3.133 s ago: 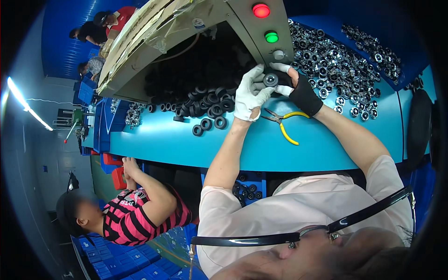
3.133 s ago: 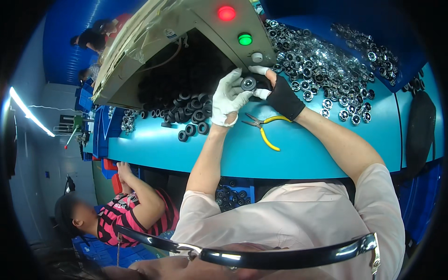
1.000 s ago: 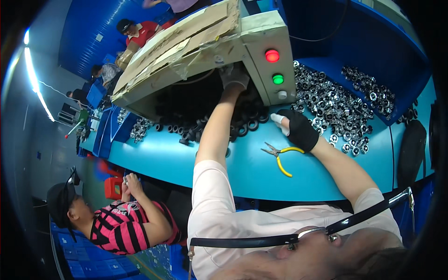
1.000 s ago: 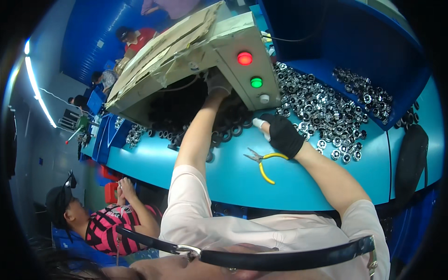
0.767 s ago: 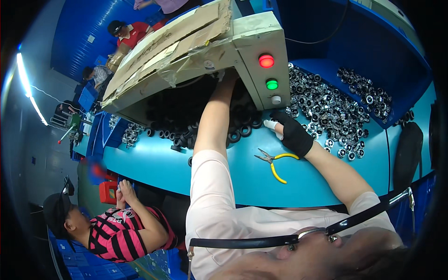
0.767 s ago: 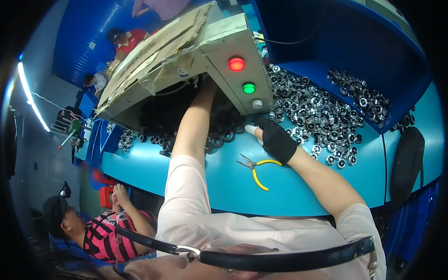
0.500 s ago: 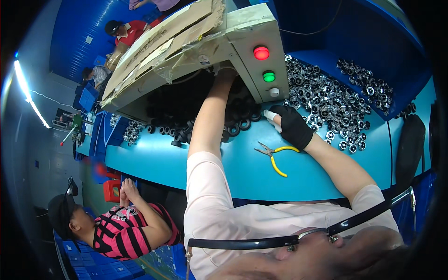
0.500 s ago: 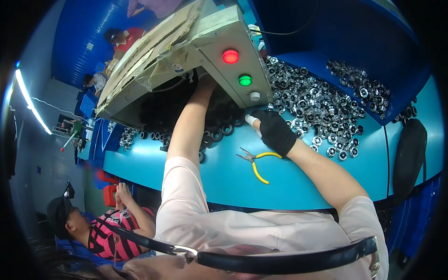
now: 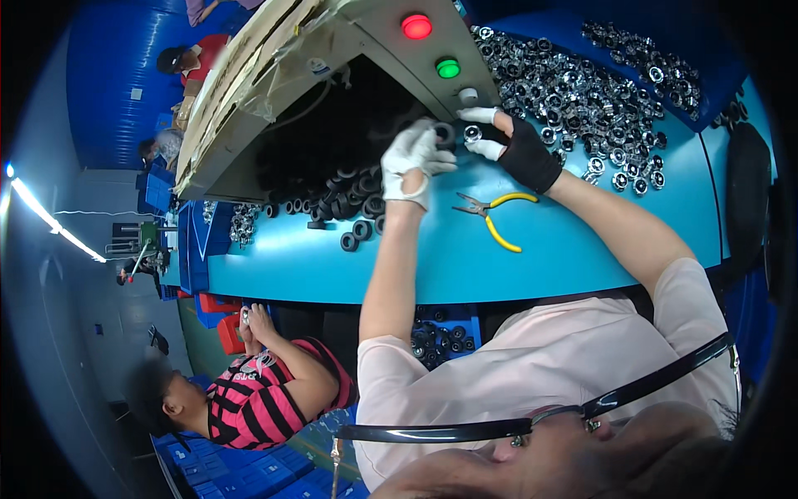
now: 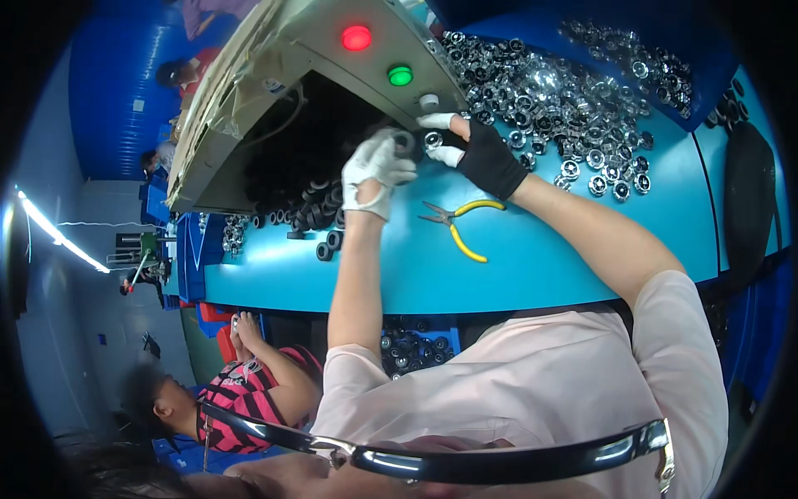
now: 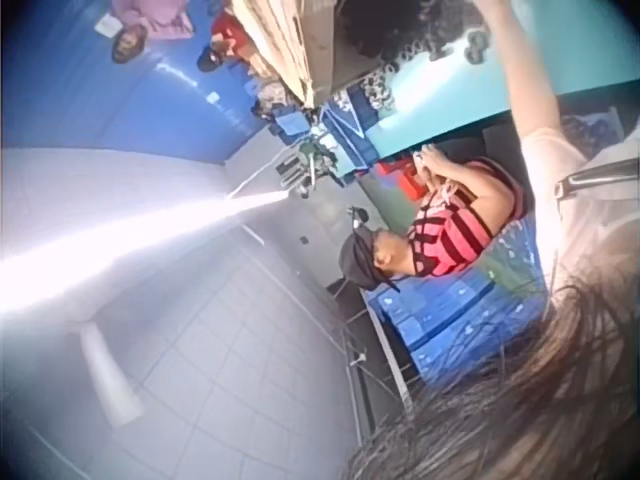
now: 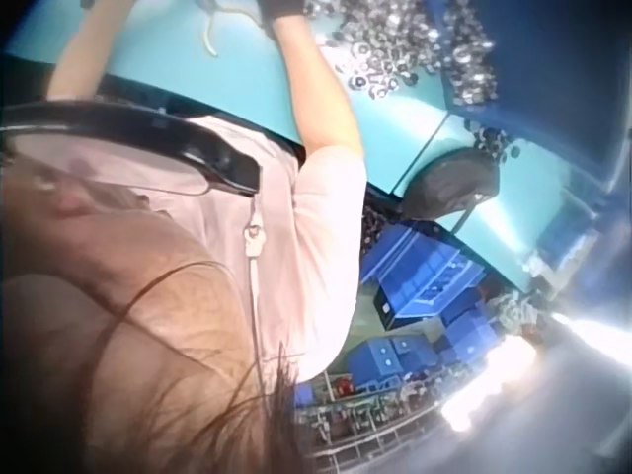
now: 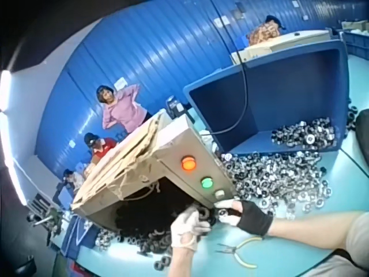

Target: Assembling black rubber rings onto metal components at a factory workstation.

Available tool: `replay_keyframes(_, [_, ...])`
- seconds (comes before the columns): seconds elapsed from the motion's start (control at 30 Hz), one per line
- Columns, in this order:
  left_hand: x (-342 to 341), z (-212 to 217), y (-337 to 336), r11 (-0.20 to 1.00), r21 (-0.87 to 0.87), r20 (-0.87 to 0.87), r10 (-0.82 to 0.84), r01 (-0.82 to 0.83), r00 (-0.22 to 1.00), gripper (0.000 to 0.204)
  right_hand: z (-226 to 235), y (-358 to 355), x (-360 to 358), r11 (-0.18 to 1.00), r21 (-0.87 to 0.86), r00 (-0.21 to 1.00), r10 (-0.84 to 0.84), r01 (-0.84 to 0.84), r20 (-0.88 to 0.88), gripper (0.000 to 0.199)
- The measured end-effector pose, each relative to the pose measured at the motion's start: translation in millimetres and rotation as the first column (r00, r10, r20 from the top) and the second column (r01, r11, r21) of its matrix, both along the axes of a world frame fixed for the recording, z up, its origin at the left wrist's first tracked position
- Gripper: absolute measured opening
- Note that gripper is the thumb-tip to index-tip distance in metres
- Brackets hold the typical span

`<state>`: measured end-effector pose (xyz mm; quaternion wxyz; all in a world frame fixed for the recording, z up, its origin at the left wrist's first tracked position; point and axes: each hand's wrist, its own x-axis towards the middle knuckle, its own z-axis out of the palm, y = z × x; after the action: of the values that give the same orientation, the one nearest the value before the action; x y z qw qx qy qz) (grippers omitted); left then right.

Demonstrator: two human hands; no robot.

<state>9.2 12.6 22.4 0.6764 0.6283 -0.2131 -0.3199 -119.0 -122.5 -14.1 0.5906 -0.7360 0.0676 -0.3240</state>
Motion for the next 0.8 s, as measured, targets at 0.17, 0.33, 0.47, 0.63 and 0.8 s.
replay_keyframes(0.17, [-17,-16,2,0.997,-0.067,-0.145,-0.058,0.049,0.988,0.042,-8,-3,2,0.992,0.108,0.996,0.056,-0.063,0.066,0.045])
replay_keyframes(0.33, [-15,-25,5,0.989,-0.126,-0.192,-0.105,0.082,0.976,0.045,-15,-4,5,0.995,0.088,0.997,0.049,-0.055,0.064,0.044])
replay_keyframes(0.47, [-13,-25,6,0.986,-0.14,-0.195,-0.114,0.087,0.974,0.044,-11,-2,3,0.975,0.196,0.994,0.11,-0.109,0.009,0.042])
replay_keyframes(0.63, [-18,-18,6,0.99,-0.13,-0.079,-0.066,0.056,0.995,0.042,-12,-2,2,0.982,0.178,0.997,0.068,-0.064,-0.019,0.033])
replay_keyframes(0.8, [-19,-19,0,0.997,-0.037,-0.126,-0.065,0.061,0.99,0.04,-6,-2,3,0.989,0.141,0.999,0.047,-0.044,-0.019,0.023])
